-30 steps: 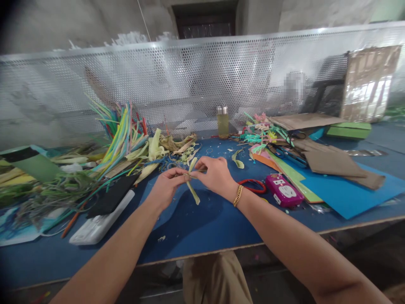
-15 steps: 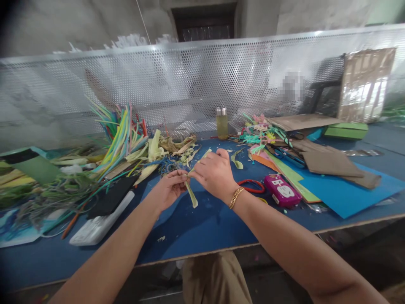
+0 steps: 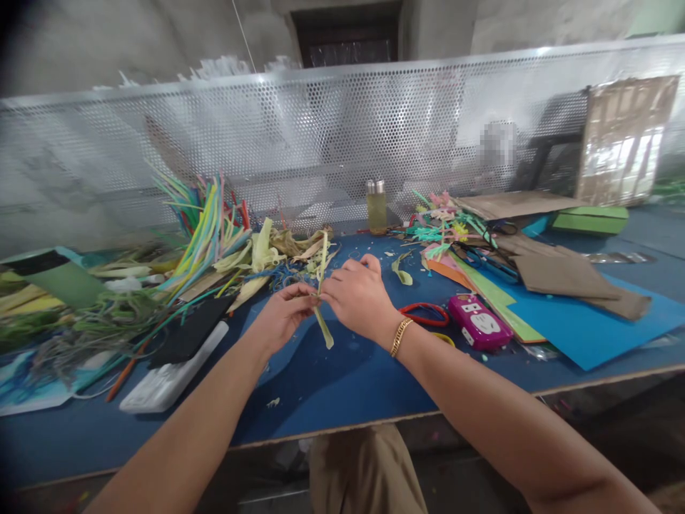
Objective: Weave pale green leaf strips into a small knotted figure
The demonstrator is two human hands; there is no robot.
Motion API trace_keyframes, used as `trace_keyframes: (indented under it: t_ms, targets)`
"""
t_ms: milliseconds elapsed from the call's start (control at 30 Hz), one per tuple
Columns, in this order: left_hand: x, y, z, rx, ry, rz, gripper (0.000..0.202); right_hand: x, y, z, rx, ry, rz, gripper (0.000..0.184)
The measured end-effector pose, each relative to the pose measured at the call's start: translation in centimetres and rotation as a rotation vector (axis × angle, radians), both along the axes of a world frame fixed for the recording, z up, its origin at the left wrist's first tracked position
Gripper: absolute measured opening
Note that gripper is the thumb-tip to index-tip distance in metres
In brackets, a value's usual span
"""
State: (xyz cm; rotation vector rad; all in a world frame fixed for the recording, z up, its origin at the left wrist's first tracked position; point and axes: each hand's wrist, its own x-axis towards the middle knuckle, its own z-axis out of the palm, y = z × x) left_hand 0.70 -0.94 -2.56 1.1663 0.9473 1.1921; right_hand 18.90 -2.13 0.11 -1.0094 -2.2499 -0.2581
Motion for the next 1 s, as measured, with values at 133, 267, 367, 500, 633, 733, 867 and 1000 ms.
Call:
trace_keyframes:
  t_ms: [133,267,367,500,633,733,867,1000]
  targets:
    - [0.1,0.1,-0.2,0.119,0.147,0.073,0.026,-0.7,-0.5,-0.3,-0.027,-0.005,-0.020,0.017]
    - [0.2,-0.1,0.0,0.159,0.227,0.116,0.025,-0.4,0.1,-0.7,-0.186,0.144,0.107,0.023]
    - [0.0,0.0,0.0,0.187,0.274,0.134,0.021,0.1,0.8,-1.0,-0.290,0.227,0.210,0.031]
    - [-0.2,0.2,-0.3,0.183,0.286,0.129,0.021,0.2,1.0,-0.9,-0.227,0.195,0.225,0.014]
    - [0.0,0.2,-0.5,0.166,0.310,0.110,0.018,-0.1,0.9,-1.0,-0.144,0.192,0.208,0.008]
    - [0.3,0.0,-0.5,0.189,0.294,0.077,0.017,-0.6,0.9,-1.3,-0.192,0.288,0.250,0.018]
    - [0.3,-0.1,-0.5,0.186,0.318,0.075,0.016,-1.1,0.5,-1.5,-0.347,0.412,0.320,0.020]
    - [0.0,0.3,-0.7,0.183,0.341,0.099,0.016,-1.0,0.3,-1.1,-0.506,0.455,0.376,0.019]
